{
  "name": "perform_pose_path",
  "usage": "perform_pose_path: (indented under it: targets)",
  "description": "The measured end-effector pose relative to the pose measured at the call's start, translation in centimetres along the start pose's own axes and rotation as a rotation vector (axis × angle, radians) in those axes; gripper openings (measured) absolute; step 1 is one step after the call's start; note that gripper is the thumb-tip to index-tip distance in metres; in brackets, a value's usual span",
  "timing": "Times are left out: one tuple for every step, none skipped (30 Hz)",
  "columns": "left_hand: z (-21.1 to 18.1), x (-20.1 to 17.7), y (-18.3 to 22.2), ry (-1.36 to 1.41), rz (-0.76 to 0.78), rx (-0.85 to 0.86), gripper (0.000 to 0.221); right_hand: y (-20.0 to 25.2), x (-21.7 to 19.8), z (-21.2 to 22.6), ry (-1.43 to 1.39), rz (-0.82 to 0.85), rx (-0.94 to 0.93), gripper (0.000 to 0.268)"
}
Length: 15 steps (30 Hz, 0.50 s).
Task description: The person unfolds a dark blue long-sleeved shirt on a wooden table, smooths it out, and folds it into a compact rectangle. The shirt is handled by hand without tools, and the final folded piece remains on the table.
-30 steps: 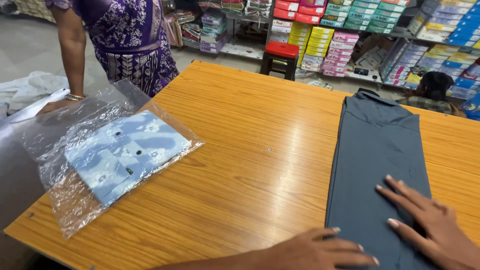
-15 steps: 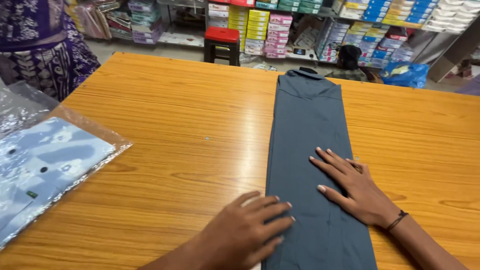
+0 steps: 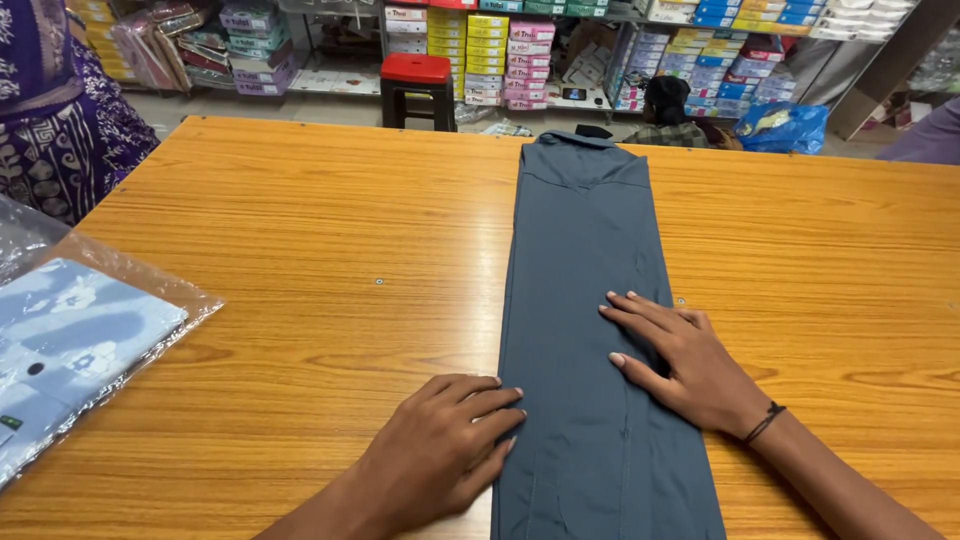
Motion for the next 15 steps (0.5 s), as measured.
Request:
perform_pose_path:
  targets:
    - [0.0,-0.1,0.0,0.003,-0.002,-0.007,0.030,0.0,0.0,0.0,0.005,0.004,-0.003,0.060]
    - [0.0,-0.2,0.0,0.004,-0.005,-0.014,0.029,0.0,-0.1,0.0,0.010,0.008,-0.007,0.061]
    - [0.0,-0.4,-0.1,0.003,-0.003,-0.012,0.029,-0.1,-0.1,0.0,0.009,0.005,-0.005,0.061]
    - [0.0,-0.5,-0.1,0.006,-0.006,-0.017,0.028,0.0,-0.2,0.0,0.009,0.007,-0.008,0.060]
    - [0.0,-0.6,-0.2,0.008,-0.008,-0.023,0.027,0.0,-0.2,-0.1,0.010,0.008,-0.011,0.059]
    - [0.0,-0.6,-0.1,0.012,-0.005,-0.020,0.027,0.0,-0.1,-0.1,0.010,0.008,-0.006,0.059]
    - [-0.1,-0.7,-0.1,0.009,-0.017,0.006,0.026,0.1,-0.1,-0.1,0.015,0.015,-0.005,0.059]
    - [-0.2,-0.7,-0.1,0.007,-0.029,0.033,0.025,0.1,0.0,-0.2,0.021,0.021,-0.004,0.059]
    - [-0.4,-0.9,-0.2,0.012,-0.028,0.038,0.025,0.1,0.0,-0.2,0.023,0.021,0.003,0.059]
    - [-0.7,-1.0,-0.3,0.045,-0.029,0.103,0.025,0.1,0.0,-0.3,0.034,0.021,-0.007,0.059]
    - [-1.1,-1.2,-0.3,0.078,-0.031,0.168,0.025,0.1,0.0,-0.3,0.046,0.021,-0.017,0.060]
    - [-1.0,-0.9,-0.1,0.081,-0.031,0.170,0.025,0.0,-0.1,-0.3,0.047,0.022,-0.013,0.060]
    - [-1.1,-0.5,0.0,0.090,-0.019,0.260,0.027,-0.1,-0.1,-0.4,0.068,0.026,-0.008,0.061]
    - [-1.2,-0.1,0.2,0.098,-0.007,0.351,0.029,-0.1,-0.1,-0.4,0.091,0.029,-0.003,0.062]
    - [-1.3,0.4,0.5,0.101,-0.008,0.353,0.029,-0.2,-0.1,-0.6,0.093,0.031,0.000,0.062]
Point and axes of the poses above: each hand's wrist, its own y-axis away from the middle knuckle, its own x-axis out of the palm, z = x × y, the point moved 2 cm from there along -y, towards the middle knuckle, and after that the axes turned 7 degrees about -y, right-handed, at the moved point
